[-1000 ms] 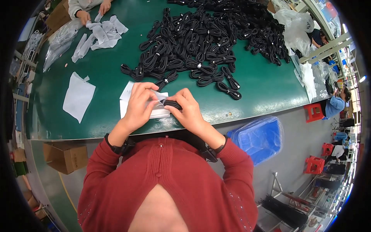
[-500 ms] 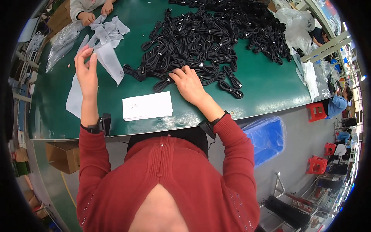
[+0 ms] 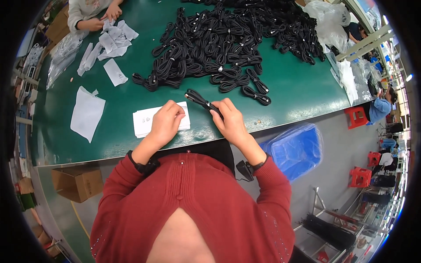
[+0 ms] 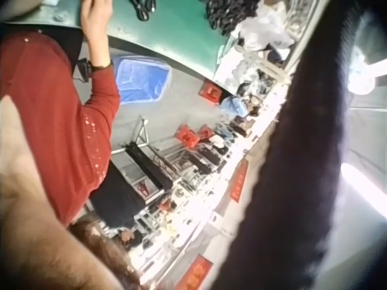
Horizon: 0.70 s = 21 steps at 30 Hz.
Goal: The person packages black cables by hand, picking up each cable and sliding it into a white plastic sleeve. After inserting the cable, the person folds the sleeve and places the packaged item onto a stack on the green workbench.
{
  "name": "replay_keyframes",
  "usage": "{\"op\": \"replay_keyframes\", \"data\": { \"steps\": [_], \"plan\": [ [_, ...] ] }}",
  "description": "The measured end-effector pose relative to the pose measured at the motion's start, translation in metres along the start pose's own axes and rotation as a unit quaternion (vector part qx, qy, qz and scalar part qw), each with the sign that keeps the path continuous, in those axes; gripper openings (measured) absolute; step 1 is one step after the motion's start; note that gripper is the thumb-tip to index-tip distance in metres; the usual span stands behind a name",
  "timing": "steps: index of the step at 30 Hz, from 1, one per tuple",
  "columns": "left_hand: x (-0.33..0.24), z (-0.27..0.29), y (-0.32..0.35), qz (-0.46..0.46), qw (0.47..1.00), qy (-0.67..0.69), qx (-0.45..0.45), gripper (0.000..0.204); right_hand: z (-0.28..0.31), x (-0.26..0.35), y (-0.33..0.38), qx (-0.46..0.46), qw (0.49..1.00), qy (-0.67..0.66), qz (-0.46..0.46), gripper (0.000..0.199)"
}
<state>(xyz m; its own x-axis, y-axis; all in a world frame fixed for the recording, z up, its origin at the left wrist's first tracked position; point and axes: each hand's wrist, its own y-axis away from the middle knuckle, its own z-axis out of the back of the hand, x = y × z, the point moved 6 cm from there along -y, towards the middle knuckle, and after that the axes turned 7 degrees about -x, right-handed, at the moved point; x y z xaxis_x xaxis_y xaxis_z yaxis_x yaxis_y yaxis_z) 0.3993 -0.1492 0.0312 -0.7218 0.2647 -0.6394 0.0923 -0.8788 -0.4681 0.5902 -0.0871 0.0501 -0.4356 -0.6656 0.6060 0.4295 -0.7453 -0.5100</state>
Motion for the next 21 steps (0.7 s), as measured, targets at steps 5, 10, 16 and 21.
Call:
{"op": "replay_keyframes", "data": {
  "steps": [5,10,16,21],
  "plan": [
    [0.012,0.004,-0.001,0.125,0.985,0.114,0.014,0.007,0.01,0.01,0.012,0.013,0.999,0.016,0.041,0.025],
    [0.018,0.006,0.001,0.175,0.963,0.204,-0.004,0.007,0.008,0.015,0.013,0.07,0.995,0.035,0.067,0.027],
    [-0.009,0.016,-0.004,-0.018,0.993,0.118,-0.001,0.006,0.0,0.007,0.008,0.139,0.988,-0.05,-0.049,0.019],
    [-0.015,0.022,-0.003,-0.053,0.991,0.123,0.007,0.006,-0.023,-0.023,0.036,0.265,0.824,-0.298,-0.403,0.018]
  ]
}}
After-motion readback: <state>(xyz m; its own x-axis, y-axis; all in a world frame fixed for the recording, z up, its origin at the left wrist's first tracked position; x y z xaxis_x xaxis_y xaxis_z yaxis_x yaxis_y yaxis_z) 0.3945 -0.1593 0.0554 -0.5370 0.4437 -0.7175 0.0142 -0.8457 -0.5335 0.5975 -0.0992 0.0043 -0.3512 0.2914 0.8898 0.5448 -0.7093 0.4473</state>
